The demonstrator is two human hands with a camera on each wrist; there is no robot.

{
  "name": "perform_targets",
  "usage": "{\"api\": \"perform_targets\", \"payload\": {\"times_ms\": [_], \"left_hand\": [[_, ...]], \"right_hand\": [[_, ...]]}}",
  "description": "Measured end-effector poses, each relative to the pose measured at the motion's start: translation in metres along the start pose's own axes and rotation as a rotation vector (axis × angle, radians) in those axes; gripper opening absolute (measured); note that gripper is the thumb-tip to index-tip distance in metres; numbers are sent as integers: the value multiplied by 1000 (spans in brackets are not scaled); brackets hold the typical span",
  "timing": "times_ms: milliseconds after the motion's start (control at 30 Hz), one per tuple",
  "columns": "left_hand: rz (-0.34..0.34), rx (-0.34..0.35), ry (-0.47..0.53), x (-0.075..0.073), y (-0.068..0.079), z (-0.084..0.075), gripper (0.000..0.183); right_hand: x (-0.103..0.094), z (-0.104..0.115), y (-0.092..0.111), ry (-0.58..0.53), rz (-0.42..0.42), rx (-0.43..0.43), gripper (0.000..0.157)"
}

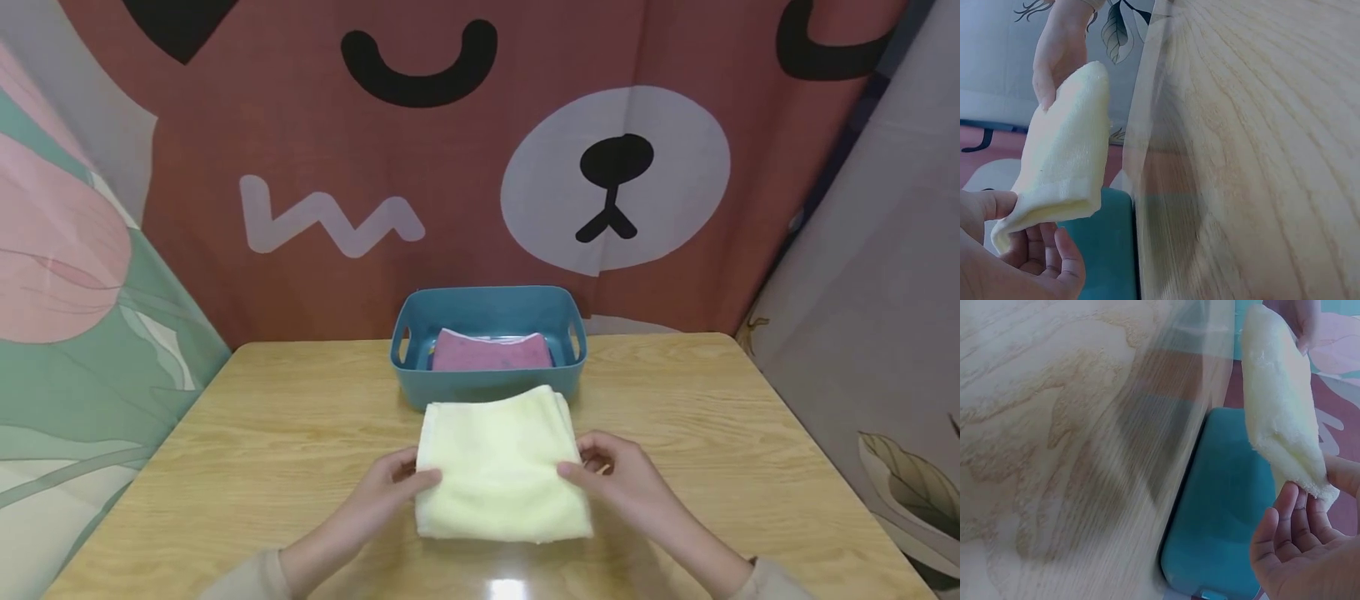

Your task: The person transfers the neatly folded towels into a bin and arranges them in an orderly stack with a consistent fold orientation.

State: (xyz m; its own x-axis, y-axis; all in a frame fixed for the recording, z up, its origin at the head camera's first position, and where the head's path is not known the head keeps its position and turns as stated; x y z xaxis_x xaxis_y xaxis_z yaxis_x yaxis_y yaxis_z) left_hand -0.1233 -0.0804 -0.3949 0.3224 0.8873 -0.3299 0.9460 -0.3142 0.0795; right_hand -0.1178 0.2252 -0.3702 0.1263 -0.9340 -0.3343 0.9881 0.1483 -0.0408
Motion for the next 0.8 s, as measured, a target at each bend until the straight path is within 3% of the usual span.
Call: {"api": "perform_targets", "payload": {"times_ms": [400, 800], "left_hand": [[-45, -29, 2, -8, 0, -6, 44], [-89, -16, 6, -10, -5, -14, 45]], "right_hand": [[4, 10, -11, 13, 3, -27, 20], [4, 16, -18, -21, -29, -45, 23]]}}
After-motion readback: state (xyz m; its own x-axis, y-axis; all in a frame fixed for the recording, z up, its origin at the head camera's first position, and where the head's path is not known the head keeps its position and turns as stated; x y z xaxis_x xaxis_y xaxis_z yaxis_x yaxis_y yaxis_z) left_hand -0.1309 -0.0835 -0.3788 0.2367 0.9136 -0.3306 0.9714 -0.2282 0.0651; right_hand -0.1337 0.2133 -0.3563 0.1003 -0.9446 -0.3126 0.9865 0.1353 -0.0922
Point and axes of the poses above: each hand's wrist, its own y-axis away from the middle knuckle, its own x-axis out of the palm, z = x × y, the point moved 1 cm from there along -y, towards the middle knuckle, and after that the axes turned 14 degrees about -y, right-handed, at the moved point
